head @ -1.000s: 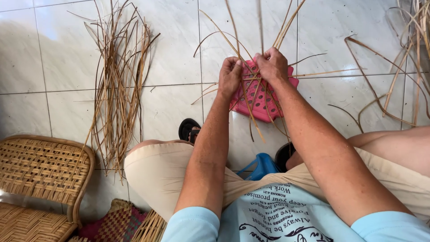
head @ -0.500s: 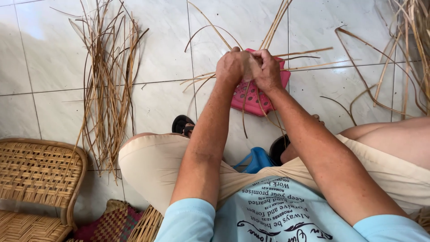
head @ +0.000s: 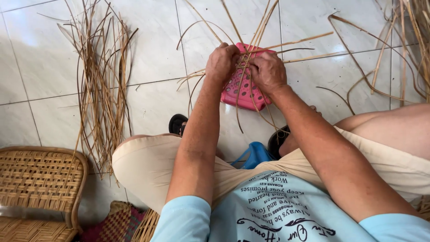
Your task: Weaving thin rattan strips around a plastic mold to create a basket base.
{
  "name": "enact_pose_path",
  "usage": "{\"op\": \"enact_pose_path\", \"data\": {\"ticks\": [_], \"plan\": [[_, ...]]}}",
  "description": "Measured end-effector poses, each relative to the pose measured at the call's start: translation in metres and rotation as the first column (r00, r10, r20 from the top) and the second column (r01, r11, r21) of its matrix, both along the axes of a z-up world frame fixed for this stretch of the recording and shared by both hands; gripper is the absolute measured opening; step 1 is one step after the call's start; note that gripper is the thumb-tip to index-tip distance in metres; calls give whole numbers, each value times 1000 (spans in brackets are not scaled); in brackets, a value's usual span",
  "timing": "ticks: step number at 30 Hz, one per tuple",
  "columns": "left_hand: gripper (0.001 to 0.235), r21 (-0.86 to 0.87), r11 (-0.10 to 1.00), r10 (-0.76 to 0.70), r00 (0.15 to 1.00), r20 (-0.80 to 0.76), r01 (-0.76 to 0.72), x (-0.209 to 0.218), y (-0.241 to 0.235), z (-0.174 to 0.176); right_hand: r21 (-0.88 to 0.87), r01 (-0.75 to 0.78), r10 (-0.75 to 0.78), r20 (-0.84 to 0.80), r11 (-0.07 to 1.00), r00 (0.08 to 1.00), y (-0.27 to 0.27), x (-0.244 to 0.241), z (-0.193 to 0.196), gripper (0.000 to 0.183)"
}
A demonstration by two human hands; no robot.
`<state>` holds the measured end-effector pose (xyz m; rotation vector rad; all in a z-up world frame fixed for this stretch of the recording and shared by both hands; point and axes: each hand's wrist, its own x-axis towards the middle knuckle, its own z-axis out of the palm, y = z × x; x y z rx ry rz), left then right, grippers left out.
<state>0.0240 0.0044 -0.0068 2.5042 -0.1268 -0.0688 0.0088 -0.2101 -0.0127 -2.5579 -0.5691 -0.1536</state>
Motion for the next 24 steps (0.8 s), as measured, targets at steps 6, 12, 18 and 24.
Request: {"op": "enact_pose_path", "data": {"ticks": [6, 12, 18, 24], "plan": [[18, 22, 1000, -11, 1000, -19, 12, 10, -8, 10, -31, -47, 45, -80, 998, 996, 2, 4, 14, 22], [25, 84, 996, -33, 998, -50, 37, 16, -19, 20, -64, -79, 78, -18, 995, 997, 0, 5, 14, 19], [24, 196, 973, -140, 987, 78, 123, 22, -17, 1, -7, -84, 84, -55, 996, 995, 4, 3, 29, 26], [14, 4, 996, -86, 994, 61, 86, 20, -13, 8, 6, -89, 89, 22, 996, 996, -2, 4, 13, 20]]}}
